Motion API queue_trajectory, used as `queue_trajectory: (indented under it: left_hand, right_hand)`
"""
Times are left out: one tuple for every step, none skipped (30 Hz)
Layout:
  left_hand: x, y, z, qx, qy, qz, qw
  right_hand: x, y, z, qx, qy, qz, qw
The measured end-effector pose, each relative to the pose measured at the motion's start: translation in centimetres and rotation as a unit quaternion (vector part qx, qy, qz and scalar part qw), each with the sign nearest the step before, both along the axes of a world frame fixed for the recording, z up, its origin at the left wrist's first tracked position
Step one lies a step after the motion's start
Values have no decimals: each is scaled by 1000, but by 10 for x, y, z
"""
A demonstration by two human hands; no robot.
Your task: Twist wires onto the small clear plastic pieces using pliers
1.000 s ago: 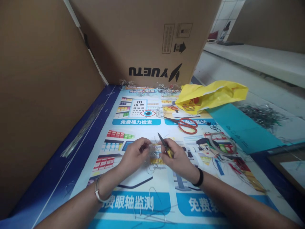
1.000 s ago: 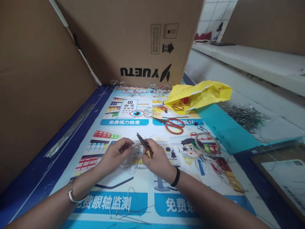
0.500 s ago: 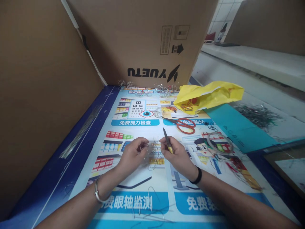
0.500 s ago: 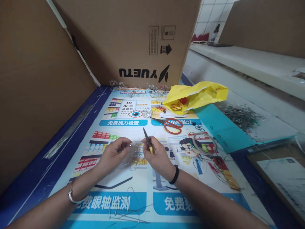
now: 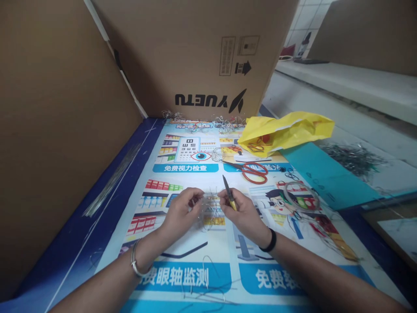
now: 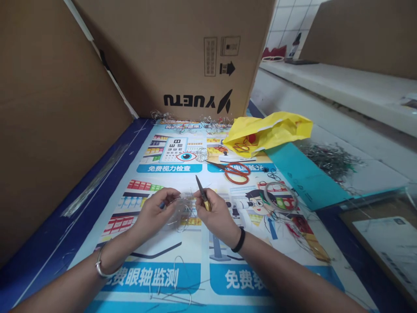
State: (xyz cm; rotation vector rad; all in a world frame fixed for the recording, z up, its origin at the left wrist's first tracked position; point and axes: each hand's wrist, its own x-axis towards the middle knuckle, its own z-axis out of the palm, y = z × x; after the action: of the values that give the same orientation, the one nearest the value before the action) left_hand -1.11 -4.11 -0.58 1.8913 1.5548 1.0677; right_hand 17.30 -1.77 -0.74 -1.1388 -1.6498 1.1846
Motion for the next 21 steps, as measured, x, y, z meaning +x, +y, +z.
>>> queue_trajectory:
  left_hand:
    - [0, 0, 1, -2, -3, -1, 1000]
    - [1, 0, 2, -4, -6, -2, 1000]
    - [1, 0, 2, -7, -9, -4, 1000]
    - [1, 1, 3, -9, -14, -7, 1000]
    - [2, 1, 4, -12, -20, -9, 1000]
    - [2, 1, 4, -16, -29, -11, 999]
    - [2, 1, 3, -22, -39, -14, 999]
    - [2, 1, 2, -30, -52, -15, 998]
    - [2, 1, 1, -39, -65, -16, 997]
    - [1, 1, 0, -49, -78, -17, 996]
    - [1, 1, -2, -57, -90, -18, 994]
    - [1, 1, -3, -63, -102, -20, 993]
    - [1, 0, -5, -68, -113, -21, 991]
    - [1, 0, -6, -73, -122, -23, 990]
    - [0, 0, -7, -78, -130, -25, 988]
    - [0, 0, -7, -83, -138, -29, 987]
    - [0, 0, -8, -88, -144, -33, 985]
    - [-1, 0, -8, -92, -150, -37, 984]
    - [-1, 0, -8, -96, -154, -41, 982]
    - [-1, 0, -8, -99, -157, -44, 982]
    - [-1, 0, -7, -101, -159, -45, 981]
  right_hand:
    - [0, 0, 1, 1, -3, -1, 1000]
    - [0, 0, 1, 2, -6, -2, 1000]
    - [0, 0, 1, 2, -9, -3, 1000]
    - [0, 0, 1, 2, -10, -3, 1000]
    - [0, 0, 1, 2, -11, -3, 1000]
    - [0, 0, 1, 1, -12, -4, 1000]
    - [0, 0, 1, 0, -12, -5, 1000]
    - [0, -1, 0, -2, -11, -4, 1000]
    - [1, -1, 0, -3, -10, -3, 1000]
    - [1, -1, 0, -4, -10, 0, 1000]
    - [1, -1, -1, -4, -10, 2, 1000]
    - [1, -1, -1, -4, -11, 4, 1000]
    - [1, -1, -1, -3, -12, 5, 1000]
    - [1, -1, -1, -1, -13, 6, 1000]
    - [1, 0, 0, 0, -13, 7, 1000]
    - [1, 0, 0, 0, -13, 8, 1000]
    - [1, 0, 0, 1, -13, 10, 1000]
    - [1, 0, 0, 1, -13, 11, 1000]
    - [1, 0, -1, 0, -13, 10, 1000]
    - [1, 1, -1, -1, -14, 10, 1000]
    - [1, 1, -1, -3, -13, 11, 1000]
